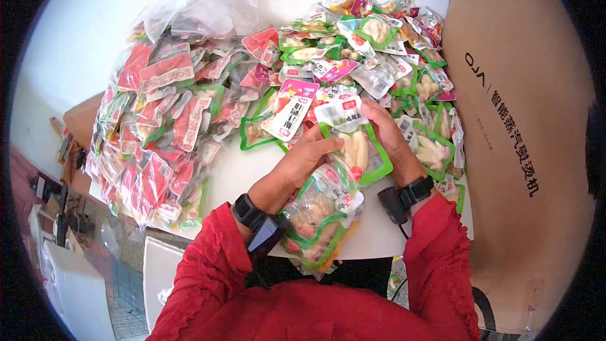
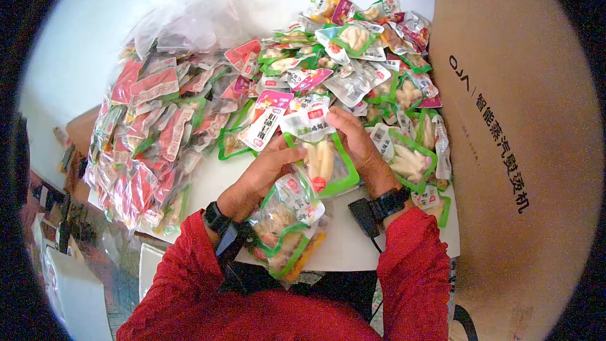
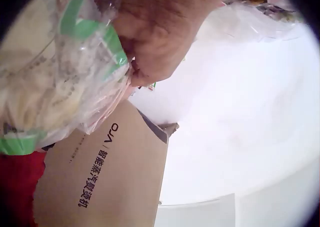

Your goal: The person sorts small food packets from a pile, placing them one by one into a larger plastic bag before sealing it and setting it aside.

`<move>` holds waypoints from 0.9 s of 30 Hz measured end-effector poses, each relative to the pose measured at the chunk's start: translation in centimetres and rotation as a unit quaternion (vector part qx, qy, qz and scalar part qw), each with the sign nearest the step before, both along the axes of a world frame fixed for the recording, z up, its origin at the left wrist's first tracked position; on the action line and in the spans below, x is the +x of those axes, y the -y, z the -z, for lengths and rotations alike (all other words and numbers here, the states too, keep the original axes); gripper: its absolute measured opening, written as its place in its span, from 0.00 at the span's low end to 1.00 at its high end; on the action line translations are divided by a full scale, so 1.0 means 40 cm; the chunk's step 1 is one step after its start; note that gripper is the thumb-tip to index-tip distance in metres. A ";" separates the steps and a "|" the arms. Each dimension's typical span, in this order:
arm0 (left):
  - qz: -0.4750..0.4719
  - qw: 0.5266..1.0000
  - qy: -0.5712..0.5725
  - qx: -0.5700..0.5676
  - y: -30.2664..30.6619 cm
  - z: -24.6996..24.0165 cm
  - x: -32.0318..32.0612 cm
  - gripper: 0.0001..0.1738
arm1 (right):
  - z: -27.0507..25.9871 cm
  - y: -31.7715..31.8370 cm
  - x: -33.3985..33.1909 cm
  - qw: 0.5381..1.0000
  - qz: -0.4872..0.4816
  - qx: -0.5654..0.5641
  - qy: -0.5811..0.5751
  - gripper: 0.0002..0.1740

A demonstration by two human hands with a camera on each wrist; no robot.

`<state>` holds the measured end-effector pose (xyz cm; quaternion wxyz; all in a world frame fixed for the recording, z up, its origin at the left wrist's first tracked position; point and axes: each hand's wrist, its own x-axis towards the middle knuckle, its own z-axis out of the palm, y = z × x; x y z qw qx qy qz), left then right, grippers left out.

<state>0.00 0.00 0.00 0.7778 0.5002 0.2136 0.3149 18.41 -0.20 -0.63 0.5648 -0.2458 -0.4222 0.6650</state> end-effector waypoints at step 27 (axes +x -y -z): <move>0.030 0.997 0.055 -0.046 -0.058 0.027 -0.008 0.08 | -0.024 0.019 -0.018 0.999 0.029 0.031 0.031 0.20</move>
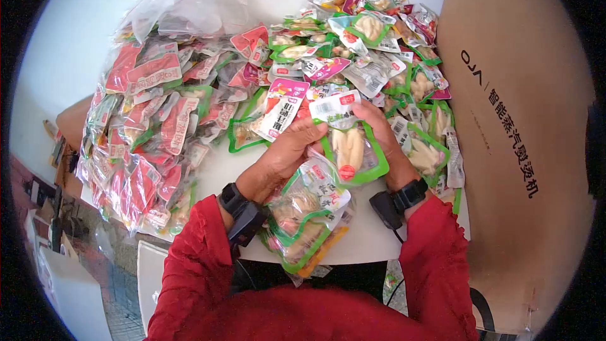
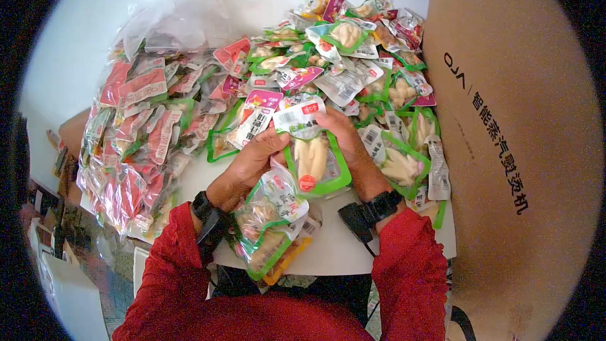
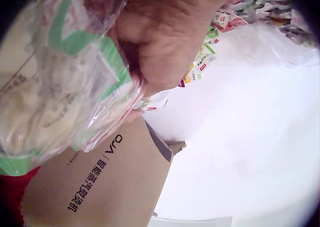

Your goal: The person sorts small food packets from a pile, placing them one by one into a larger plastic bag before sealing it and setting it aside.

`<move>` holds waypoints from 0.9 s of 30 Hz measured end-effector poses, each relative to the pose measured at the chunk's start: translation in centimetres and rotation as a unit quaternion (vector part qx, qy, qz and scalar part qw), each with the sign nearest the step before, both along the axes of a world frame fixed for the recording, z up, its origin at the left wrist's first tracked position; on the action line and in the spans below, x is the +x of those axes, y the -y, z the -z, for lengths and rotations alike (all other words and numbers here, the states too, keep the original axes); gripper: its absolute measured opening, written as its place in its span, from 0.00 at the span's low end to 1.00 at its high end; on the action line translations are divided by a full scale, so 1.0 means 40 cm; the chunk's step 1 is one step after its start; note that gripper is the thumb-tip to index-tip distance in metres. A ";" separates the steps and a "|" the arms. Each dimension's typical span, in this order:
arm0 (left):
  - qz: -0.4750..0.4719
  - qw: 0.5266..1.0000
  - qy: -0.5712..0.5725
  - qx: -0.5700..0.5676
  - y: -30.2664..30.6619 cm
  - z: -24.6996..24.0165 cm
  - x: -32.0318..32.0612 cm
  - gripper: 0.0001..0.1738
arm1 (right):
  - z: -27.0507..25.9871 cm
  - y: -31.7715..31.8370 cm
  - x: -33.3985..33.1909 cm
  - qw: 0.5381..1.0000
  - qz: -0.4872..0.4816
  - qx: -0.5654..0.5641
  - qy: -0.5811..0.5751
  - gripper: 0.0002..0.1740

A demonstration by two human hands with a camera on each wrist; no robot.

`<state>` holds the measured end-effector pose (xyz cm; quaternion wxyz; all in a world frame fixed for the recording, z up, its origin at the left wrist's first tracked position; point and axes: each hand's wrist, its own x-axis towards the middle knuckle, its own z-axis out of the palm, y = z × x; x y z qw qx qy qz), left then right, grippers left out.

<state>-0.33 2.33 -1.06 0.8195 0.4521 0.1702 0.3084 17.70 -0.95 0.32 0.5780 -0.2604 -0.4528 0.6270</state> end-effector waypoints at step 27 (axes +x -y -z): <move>-0.072 0.997 -0.022 0.030 0.003 -0.011 0.000 0.10 | -0.007 0.037 0.017 0.996 0.040 0.024 0.077 0.20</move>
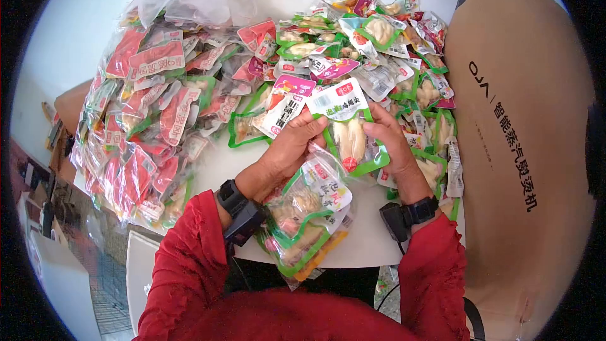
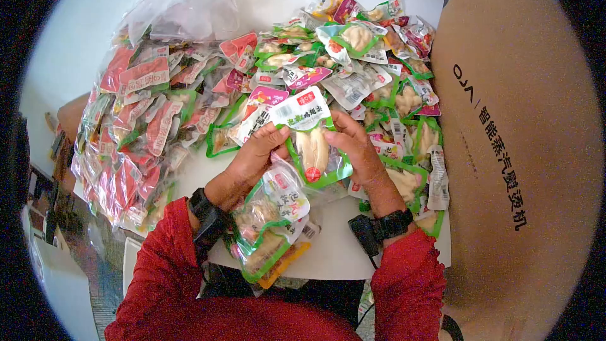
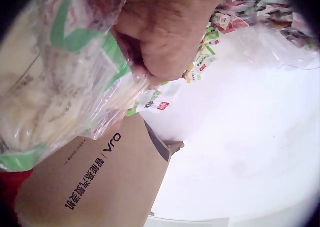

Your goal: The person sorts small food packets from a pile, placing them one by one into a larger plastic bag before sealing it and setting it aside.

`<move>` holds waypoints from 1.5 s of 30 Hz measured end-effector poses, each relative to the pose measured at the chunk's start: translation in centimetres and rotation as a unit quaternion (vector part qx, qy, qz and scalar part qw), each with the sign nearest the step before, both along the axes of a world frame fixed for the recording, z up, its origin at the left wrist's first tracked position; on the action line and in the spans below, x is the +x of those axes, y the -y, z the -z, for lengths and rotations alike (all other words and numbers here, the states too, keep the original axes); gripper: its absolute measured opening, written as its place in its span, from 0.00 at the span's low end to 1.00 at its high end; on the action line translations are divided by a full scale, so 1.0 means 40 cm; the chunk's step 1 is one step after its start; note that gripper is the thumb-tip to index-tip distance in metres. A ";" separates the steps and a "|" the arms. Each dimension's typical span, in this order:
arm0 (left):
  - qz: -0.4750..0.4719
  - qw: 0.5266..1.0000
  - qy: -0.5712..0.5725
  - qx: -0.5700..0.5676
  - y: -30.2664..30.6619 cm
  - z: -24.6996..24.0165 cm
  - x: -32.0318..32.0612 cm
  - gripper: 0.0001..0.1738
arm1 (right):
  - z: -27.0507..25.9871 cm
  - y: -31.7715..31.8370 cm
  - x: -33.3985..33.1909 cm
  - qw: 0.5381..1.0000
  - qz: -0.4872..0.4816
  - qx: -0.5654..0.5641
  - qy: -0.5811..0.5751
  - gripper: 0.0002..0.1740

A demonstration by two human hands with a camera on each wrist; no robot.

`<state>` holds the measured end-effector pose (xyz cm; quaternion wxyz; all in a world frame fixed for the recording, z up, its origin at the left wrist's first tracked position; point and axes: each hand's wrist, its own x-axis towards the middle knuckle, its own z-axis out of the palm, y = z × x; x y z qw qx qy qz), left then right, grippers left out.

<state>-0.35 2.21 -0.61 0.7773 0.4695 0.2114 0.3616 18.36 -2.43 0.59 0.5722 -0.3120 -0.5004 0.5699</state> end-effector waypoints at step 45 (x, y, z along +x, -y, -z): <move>0.033 0.998 0.046 -0.017 -0.005 0.013 0.002 0.14 | 0.021 -0.010 0.006 0.998 0.008 -0.001 -0.061 0.23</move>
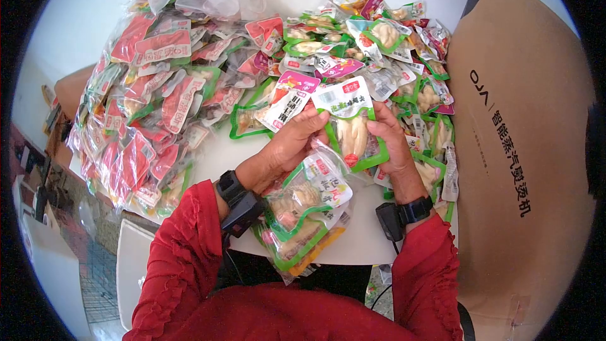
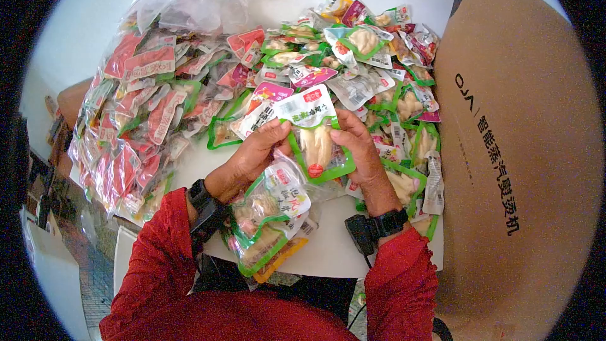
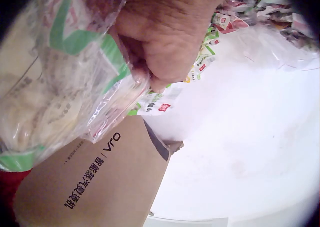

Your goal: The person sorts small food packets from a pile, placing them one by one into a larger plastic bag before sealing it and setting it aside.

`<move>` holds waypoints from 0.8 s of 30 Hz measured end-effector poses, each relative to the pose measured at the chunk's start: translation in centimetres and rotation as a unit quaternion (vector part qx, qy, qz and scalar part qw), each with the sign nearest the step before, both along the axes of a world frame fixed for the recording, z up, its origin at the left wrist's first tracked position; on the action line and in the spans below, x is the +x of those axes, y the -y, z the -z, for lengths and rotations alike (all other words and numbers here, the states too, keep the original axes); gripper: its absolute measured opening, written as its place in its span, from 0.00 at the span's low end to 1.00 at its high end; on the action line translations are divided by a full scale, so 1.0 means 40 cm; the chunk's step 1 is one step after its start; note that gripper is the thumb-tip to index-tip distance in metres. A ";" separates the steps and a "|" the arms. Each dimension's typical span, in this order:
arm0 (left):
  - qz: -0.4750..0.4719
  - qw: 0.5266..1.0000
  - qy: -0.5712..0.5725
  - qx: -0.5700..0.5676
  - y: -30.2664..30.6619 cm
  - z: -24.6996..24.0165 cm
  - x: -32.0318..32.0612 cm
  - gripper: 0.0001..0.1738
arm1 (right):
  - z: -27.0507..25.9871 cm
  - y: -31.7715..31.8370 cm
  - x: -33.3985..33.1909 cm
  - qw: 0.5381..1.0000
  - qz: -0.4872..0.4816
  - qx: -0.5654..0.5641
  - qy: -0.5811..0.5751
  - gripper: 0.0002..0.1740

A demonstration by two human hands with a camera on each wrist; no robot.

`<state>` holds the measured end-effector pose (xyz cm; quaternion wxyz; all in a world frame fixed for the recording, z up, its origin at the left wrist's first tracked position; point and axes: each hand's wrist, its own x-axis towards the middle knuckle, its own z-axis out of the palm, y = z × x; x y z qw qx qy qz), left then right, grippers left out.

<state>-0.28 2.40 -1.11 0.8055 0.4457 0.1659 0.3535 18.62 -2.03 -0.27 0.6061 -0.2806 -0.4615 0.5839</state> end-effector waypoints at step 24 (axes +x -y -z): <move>-0.040 0.986 -0.100 0.127 0.024 -0.006 0.017 0.23 | -0.019 0.028 -0.065 0.956 0.076 0.159 0.234 0.13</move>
